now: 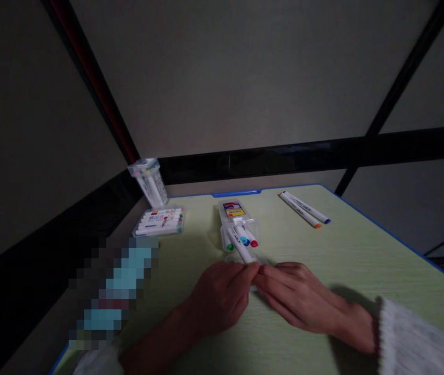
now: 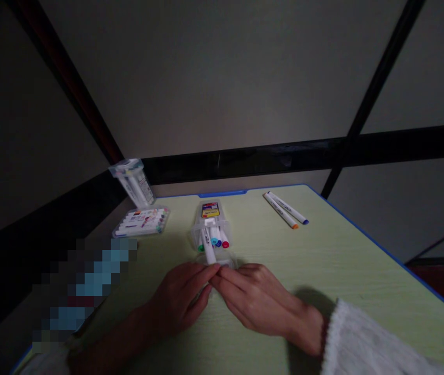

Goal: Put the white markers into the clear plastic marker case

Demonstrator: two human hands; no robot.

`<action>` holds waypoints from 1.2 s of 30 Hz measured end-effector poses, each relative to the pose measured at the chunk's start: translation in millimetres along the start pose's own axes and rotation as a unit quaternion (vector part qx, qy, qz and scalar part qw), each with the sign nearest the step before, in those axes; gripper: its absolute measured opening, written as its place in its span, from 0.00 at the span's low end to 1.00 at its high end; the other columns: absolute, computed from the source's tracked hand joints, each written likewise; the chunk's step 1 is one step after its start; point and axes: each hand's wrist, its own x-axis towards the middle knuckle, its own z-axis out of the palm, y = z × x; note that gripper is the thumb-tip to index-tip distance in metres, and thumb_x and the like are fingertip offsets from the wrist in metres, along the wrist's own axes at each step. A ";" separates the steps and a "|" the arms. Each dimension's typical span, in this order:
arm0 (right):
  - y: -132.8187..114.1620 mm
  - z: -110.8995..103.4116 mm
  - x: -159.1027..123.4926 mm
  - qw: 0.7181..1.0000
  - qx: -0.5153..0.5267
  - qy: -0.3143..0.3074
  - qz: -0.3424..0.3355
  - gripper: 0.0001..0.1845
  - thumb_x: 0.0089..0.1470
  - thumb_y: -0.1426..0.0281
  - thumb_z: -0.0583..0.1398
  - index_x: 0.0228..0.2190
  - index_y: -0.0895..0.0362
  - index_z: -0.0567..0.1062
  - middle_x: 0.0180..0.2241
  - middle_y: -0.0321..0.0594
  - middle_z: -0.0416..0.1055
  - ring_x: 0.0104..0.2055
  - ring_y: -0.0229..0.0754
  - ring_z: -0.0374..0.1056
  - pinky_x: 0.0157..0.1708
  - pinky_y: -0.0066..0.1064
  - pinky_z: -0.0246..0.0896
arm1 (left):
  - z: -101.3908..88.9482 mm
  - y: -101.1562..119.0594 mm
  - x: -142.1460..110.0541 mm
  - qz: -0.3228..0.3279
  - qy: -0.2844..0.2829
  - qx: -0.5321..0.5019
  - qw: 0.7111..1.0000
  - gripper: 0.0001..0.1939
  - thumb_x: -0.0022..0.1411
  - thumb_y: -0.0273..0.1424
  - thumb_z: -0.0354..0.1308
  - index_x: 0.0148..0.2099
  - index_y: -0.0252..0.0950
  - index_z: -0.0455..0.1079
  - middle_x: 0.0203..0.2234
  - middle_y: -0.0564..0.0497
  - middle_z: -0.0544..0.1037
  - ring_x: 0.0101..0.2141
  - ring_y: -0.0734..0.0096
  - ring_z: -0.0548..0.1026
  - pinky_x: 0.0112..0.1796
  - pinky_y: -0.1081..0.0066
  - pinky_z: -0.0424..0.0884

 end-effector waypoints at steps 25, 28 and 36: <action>-0.7 0.9 2.8 0.999 0.006 -0.050 0.002 0.18 0.61 0.74 0.41 0.33 0.59 0.69 0.26 0.38 0.66 0.24 0.38 0.61 0.23 0.31 0.53 | 6.4 -5.1 -3.5 -0.077 -0.115 0.008 0.990 0.12 0.58 0.22 0.44 0.44 0.32 0.63 0.31 0.46 0.73 0.32 0.65 0.72 0.35 0.66 0.71; -0.9 0.7 2.4 0.999 0.005 -0.043 -0.003 0.18 0.60 0.75 0.41 0.32 0.59 0.69 0.25 0.38 0.66 0.24 0.37 0.60 0.23 0.30 0.52 | 6.6 -5.2 -3.2 -0.079 -0.135 0.015 0.988 0.08 0.58 0.22 0.44 0.37 0.34 0.64 0.28 0.48 0.72 0.30 0.67 0.71 0.33 0.67 0.70; 0.6 2.1 0.4 1.000 -0.003 -0.017 -0.017 0.19 0.61 0.74 0.41 0.29 0.59 0.69 0.24 0.38 0.65 0.23 0.37 0.60 0.22 0.30 0.52 | 9.9 -7.1 -6.0 -0.068 -0.154 0.021 0.986 0.09 0.59 0.22 0.43 0.31 0.34 0.63 0.25 0.50 0.70 0.28 0.68 0.69 0.32 0.69 0.68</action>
